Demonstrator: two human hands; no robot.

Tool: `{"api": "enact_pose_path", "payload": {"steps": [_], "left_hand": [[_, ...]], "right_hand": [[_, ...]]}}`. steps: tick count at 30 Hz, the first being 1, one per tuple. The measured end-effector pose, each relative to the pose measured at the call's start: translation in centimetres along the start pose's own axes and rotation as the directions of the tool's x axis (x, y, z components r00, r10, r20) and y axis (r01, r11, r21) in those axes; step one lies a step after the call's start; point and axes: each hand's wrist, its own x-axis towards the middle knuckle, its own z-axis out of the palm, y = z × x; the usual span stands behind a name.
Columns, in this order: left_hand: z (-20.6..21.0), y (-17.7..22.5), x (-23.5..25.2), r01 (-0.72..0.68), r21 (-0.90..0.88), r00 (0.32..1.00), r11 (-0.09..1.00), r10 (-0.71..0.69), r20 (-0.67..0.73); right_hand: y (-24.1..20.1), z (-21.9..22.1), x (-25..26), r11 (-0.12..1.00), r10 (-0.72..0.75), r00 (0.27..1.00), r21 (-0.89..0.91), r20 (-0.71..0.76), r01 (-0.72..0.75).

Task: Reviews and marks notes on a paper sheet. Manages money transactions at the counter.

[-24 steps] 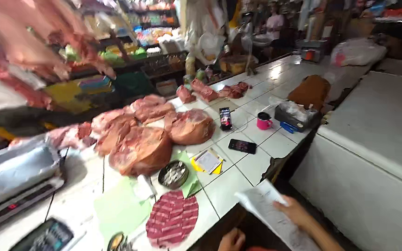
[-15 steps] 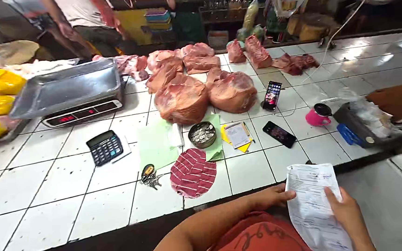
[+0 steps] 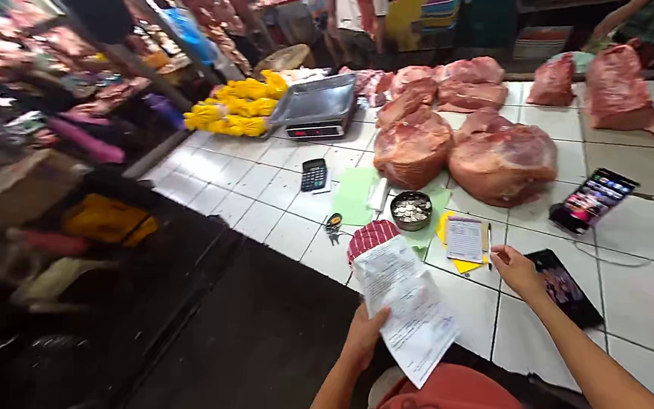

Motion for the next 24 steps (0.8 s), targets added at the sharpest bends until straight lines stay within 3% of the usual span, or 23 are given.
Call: {"api": "enact_pose_path", "payload": {"steps": [3,6,11,14,18,24], "left_hand": [[-1.0,-1.4,-3.6,-0.047,-0.037,0.96,0.998,0.035,-0.278],[-1.2,-3.2,-7.2,-0.071,-0.079,0.881,0.994,0.026,-0.472],[-4.6,-5.5,-11.1,-0.134,-0.189,0.765,0.973,-0.02,-0.643],[-7.7,-5.4,-11.9,-0.208,-0.274,0.705,0.939,-0.051,-0.708],[-12.4,-5.2,-11.3,-0.218,-0.283,0.739,0.934,-0.032,-0.672],[-22.8,-3.6,-9.3,-0.166,-0.135,0.867,0.977,0.079,-0.493]], "right_hand": [[0.9,2.4,5.1,0.99,-0.041,0.999,-0.132,0.03,0.045],[1.6,5.0,7.4,0.971,-0.089,0.995,-0.226,-0.055,0.074],[2.7,5.3,7.4,0.991,-0.09,0.957,-0.12,-0.277,0.058],[2.8,5.1,6.7,0.995,-0.059,0.942,-0.096,-0.33,0.028],[1.4,4.9,6.3,0.981,0.135,0.929,-0.081,-0.345,-0.173],[-3.7,9.0,1.8,0.944,0.327,0.782,0.141,-0.532,-0.299]]}}
